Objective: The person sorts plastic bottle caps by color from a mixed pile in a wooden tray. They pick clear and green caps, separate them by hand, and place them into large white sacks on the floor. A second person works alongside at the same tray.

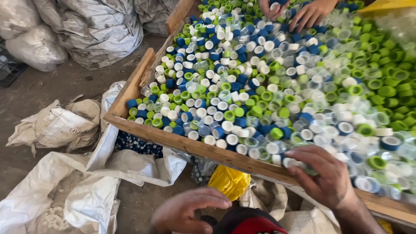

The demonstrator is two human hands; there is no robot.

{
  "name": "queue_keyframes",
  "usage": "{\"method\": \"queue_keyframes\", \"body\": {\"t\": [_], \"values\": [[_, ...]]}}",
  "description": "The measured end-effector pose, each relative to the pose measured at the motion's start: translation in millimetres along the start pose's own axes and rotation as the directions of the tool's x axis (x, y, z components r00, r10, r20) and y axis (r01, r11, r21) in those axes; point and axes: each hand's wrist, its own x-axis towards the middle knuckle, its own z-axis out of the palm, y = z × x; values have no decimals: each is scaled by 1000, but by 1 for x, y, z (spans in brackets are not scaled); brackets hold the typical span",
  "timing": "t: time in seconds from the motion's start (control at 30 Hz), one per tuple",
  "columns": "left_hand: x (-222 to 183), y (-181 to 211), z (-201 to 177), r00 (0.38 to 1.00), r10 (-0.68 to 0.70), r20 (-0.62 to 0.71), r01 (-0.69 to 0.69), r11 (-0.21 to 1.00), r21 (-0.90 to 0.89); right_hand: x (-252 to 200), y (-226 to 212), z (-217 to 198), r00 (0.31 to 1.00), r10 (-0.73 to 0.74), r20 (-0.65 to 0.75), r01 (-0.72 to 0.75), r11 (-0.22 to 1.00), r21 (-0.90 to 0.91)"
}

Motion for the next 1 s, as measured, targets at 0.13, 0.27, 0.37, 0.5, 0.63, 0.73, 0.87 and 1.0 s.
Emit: {"method": "queue_keyframes", "body": {"t": [0.13, 0.27, 0.37, 0.5, 0.63, 0.73, 0.87, 1.0], "values": [[14, 6, -121, 961, 272, 51, -277, 948, 158, 0, 1, 19, 994, 113, -14, -113, 992, -48], [34, 6, -262, 988, 150, -35, -131, 937, 323, 2, -21, 52, 883, 403, -241, -383, 915, 126], [56, -7, -340, 986, 4, -165, 66, 905, 420, 18, -23, 85, 810, 471, -348, -400, 879, 259], [87, -41, -383, 954, -232, -189, 299, 743, 599, 58, -32, 102, 914, 299, -276, -309, 951, 8], [107, -81, -372, 975, -204, -92, 206, 654, 728, 58, -45, 98, 900, 349, -263, -373, 927, -45], [126, -92, -359, 964, -261, -49, 205, 618, 759, 58, -42, 95, 884, 413, -218, -432, 901, -44], [140, -110, -333, 824, -565, -41, 362, 470, 805, 54, -23, 98, 938, 299, -173, -303, 953, 5], [135, -137, -316, 820, -567, -81, 403, 472, 784, 65, -33, 92, 953, 300, -48, -303, 951, -66]]}}
